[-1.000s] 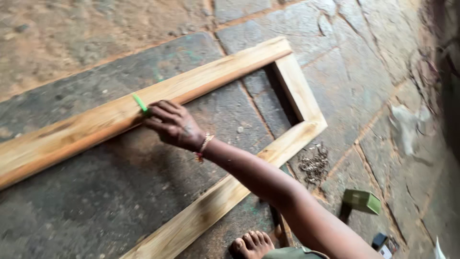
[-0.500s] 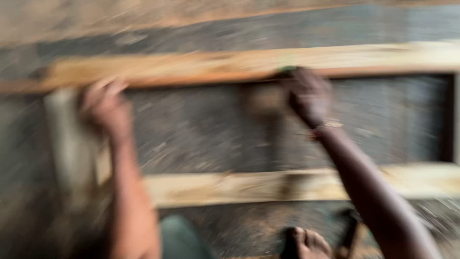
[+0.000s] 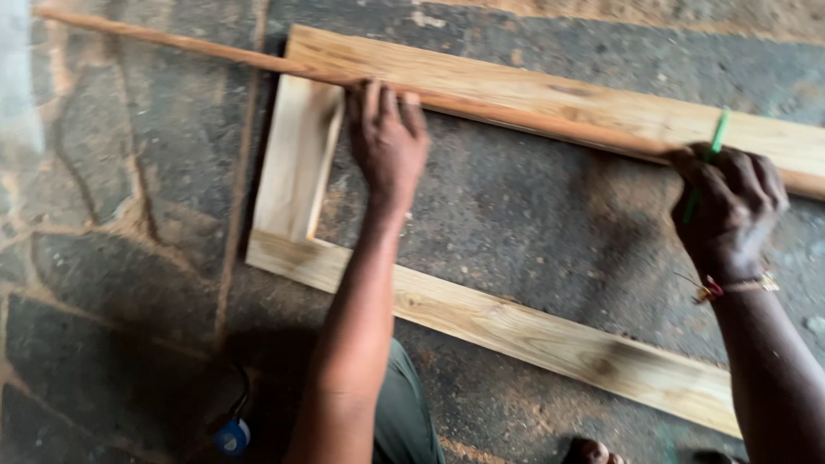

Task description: The person uses a wooden stick as a straightedge and a green pencil to mark lines on a wooden frame lying on a stone floor. The person repositions the stick along different edges of the frame to draw multiple straight lines.

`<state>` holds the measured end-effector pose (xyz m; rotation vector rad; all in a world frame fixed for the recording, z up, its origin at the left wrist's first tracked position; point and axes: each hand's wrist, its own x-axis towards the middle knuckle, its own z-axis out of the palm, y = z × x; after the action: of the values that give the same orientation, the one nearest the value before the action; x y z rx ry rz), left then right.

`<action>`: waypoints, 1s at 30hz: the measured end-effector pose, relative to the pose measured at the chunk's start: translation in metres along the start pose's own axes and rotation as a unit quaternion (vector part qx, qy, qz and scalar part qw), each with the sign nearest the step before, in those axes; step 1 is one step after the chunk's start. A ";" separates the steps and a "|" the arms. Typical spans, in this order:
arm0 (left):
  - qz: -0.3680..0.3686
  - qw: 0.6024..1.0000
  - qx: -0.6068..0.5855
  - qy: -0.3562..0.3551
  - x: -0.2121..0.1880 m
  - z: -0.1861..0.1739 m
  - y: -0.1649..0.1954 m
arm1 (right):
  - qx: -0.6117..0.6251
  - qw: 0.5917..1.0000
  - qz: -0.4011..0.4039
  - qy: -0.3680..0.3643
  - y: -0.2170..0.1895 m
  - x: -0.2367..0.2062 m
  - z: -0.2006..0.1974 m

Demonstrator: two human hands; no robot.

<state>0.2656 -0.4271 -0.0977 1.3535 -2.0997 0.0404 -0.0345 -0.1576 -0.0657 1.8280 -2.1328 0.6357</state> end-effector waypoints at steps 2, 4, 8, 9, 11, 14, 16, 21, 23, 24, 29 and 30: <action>-0.024 0.999 0.028 -0.016 -0.003 0.006 0.007 | 0.001 1.000 0.004 0.000 0.004 -0.005 0.004; -0.056 0.997 0.047 -0.036 -0.005 0.013 0.009 | 0.004 1.000 0.002 0.006 0.008 -0.011 0.010; -0.104 0.991 0.042 -0.068 -0.005 0.026 0.008 | 0.018 1.000 0.005 0.012 0.022 -0.026 0.027; -0.110 0.991 0.036 -0.073 -0.004 0.028 0.007 | 0.030 0.999 0.013 -0.002 0.025 -0.029 0.030; -0.118 0.987 0.050 -0.092 -0.003 0.030 0.008 | 0.074 0.996 0.042 -0.029 0.029 -0.031 0.029; -0.125 0.985 0.064 -0.100 -0.001 0.029 0.011 | 0.122 0.989 0.074 -0.049 0.024 -0.016 0.023; -0.137 0.982 0.059 -0.113 0.001 0.027 0.014 | 0.154 0.983 0.087 -0.048 0.013 0.011 0.014; -0.178 0.967 0.013 -0.181 0.009 0.020 0.017 | 0.281 0.954 0.064 -0.079 -0.037 0.131 0.017; -0.173 0.970 0.018 -0.167 0.011 0.016 0.019 | 0.313 0.942 0.026 -0.117 -0.066 0.182 0.028; -0.171 0.972 0.022 -0.158 0.012 0.015 0.019 | 0.325 0.935 0.004 -0.141 -0.082 0.207 0.037; -0.165 0.974 0.024 -0.151 0.012 0.009 0.019 | 0.340 0.906 -0.082 -0.239 -0.166 0.287 0.112; -0.165 0.974 0.019 -0.153 0.011 0.009 0.018 | 0.338 0.903 -0.094 -0.249 -0.179 0.294 0.130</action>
<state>0.2433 -0.4310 -0.0941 1.8119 -2.0923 -0.2837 0.1008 -0.4959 -0.0131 2.7876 -2.1304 1.0491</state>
